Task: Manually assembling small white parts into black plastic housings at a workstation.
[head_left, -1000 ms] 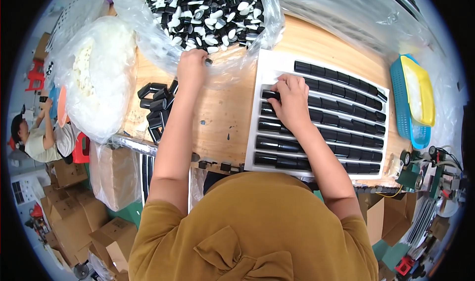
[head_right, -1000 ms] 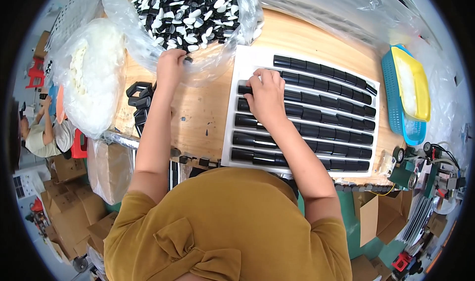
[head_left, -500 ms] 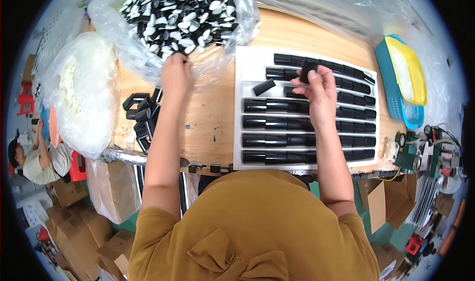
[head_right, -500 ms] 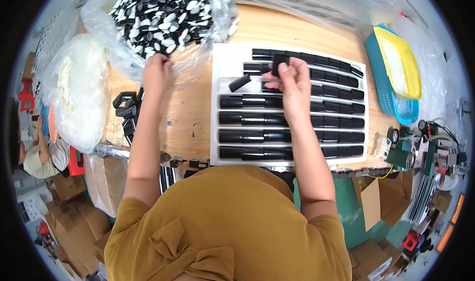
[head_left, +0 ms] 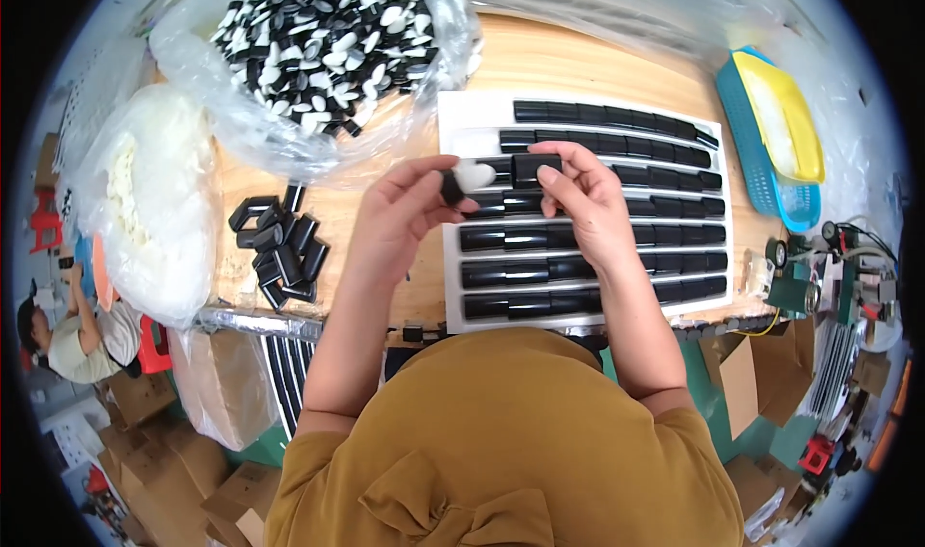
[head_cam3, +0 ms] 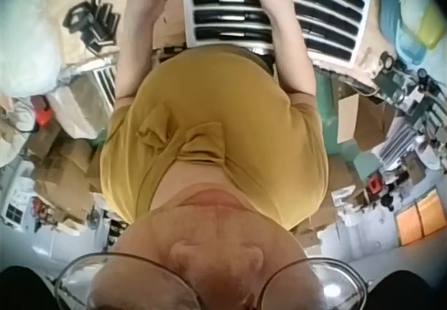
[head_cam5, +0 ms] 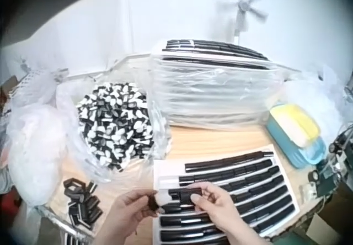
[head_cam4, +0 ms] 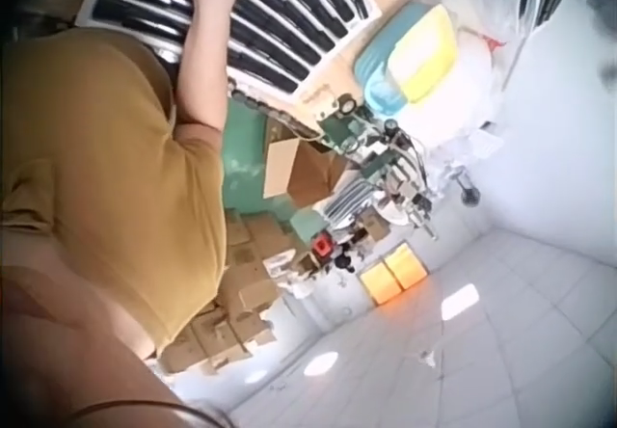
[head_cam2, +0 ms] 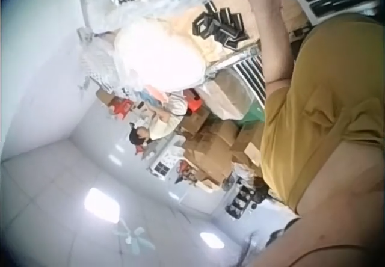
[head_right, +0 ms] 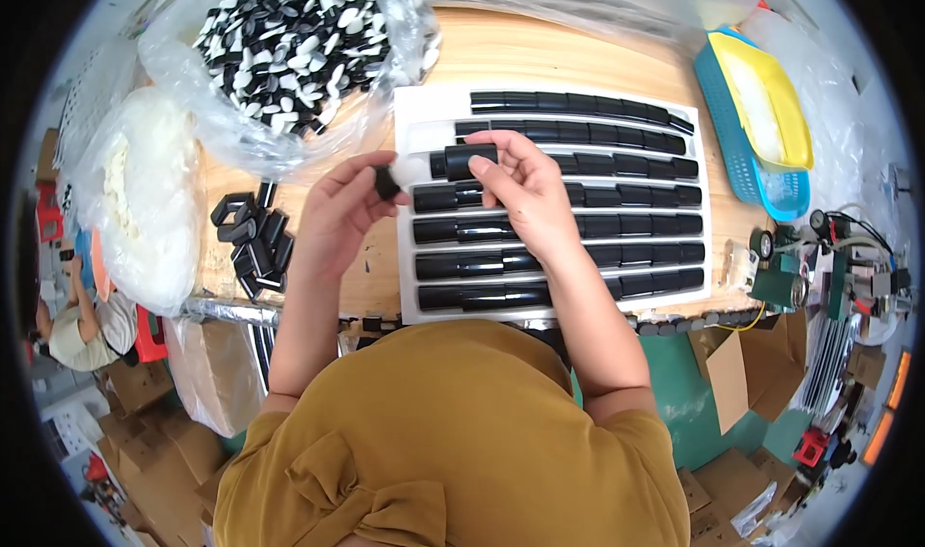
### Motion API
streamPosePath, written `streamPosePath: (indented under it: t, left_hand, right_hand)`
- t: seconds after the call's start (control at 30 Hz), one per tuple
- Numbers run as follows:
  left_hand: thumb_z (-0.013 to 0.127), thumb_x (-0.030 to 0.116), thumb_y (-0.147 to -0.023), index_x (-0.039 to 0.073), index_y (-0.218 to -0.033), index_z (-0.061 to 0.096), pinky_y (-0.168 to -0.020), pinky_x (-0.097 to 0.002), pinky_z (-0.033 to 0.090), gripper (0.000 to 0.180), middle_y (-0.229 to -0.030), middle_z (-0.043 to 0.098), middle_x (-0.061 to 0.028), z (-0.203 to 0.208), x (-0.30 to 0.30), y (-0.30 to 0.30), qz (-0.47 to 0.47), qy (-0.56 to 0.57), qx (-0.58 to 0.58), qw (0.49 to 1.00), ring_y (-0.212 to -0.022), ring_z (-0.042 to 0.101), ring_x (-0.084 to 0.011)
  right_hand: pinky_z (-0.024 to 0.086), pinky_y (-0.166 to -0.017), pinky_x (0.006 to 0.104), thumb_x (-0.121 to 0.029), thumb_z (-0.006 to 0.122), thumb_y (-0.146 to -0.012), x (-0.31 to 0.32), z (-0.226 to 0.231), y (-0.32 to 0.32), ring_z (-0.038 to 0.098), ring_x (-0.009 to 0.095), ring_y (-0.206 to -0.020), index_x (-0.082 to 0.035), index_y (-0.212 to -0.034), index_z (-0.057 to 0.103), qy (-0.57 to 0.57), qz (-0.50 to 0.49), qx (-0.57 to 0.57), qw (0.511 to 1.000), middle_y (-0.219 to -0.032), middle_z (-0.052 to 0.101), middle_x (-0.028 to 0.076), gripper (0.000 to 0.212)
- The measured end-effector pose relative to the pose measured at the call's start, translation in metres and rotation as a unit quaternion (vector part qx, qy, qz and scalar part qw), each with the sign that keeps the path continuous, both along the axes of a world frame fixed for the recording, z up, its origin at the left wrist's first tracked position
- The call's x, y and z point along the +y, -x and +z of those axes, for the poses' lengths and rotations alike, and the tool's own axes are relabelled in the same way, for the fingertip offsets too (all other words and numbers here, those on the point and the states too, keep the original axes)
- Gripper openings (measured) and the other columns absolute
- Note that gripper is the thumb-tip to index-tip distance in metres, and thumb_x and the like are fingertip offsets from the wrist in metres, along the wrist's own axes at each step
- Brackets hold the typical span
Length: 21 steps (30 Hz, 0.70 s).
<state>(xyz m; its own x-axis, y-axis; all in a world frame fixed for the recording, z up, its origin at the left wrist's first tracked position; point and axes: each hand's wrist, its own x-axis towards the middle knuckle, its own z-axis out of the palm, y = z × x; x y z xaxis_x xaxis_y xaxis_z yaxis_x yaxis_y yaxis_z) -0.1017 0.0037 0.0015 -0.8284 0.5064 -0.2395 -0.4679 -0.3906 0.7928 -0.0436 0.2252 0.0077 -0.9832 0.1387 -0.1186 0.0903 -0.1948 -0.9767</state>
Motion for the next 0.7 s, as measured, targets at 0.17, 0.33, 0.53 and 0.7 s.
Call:
streamPosePath:
  t: [0.17,0.33,0.53,0.7]
  left_hand:
    - [0.053,0.012,-0.096,-0.006,-0.117,0.057,-0.075,-0.0294,0.057,0.028,-0.101,0.066,-0.017,0.007,0.006,-0.007,-0.019,0.025,0.025,0.999,-0.085,0.069,-0.0258]
    - [0.056,0.01,-0.094,-0.006,-0.118,0.057,-0.08,-0.0308,0.058,0.029,-0.103,0.066,-0.0175,0.011,0.011,-0.011,-0.011,0.031,0.039,0.999,-0.088,0.069,-0.0273]
    - [0.066,0.004,-0.086,-0.004,-0.115,0.061,-0.077,-0.0298,0.058,0.03,-0.102,0.067,-0.0147,0.007,0.014,-0.016,-0.015,0.02,0.063,0.998,-0.088,0.069,-0.0247]
    - [0.067,0.004,-0.085,-0.005,-0.111,0.063,-0.077,-0.0306,0.058,0.027,-0.099,0.068,-0.0154,0.01,0.014,-0.018,-0.013,0.024,0.059,0.998,-0.086,0.069,-0.0242]
  right_hand:
    - [0.039,-0.055,0.0196,-0.011,0.06,-0.091,-0.002,0.01,-0.006,0.048,0.006,-0.059,-0.001,-0.118,0.06,-0.021,0.03,0.008,0.999,-0.068,0.049,-0.004,0.029]
    - [0.039,-0.054,0.0186,-0.011,0.061,-0.091,-0.007,0.012,-0.006,0.048,0.005,-0.058,-0.001,-0.118,0.06,-0.045,0.04,0.016,0.998,-0.068,0.05,-0.004,0.029]
    - [0.038,-0.053,0.0169,-0.008,0.063,-0.089,-0.012,0.017,-0.009,0.047,0.003,-0.058,-0.002,-0.118,0.061,-0.067,0.042,0.032,0.996,-0.068,0.05,-0.005,0.03]
    - [0.039,-0.054,0.0166,-0.009,0.063,-0.09,-0.015,0.022,-0.012,0.048,0.003,-0.059,-0.002,-0.119,0.061,-0.083,0.05,0.035,0.995,-0.073,0.053,-0.004,0.03]
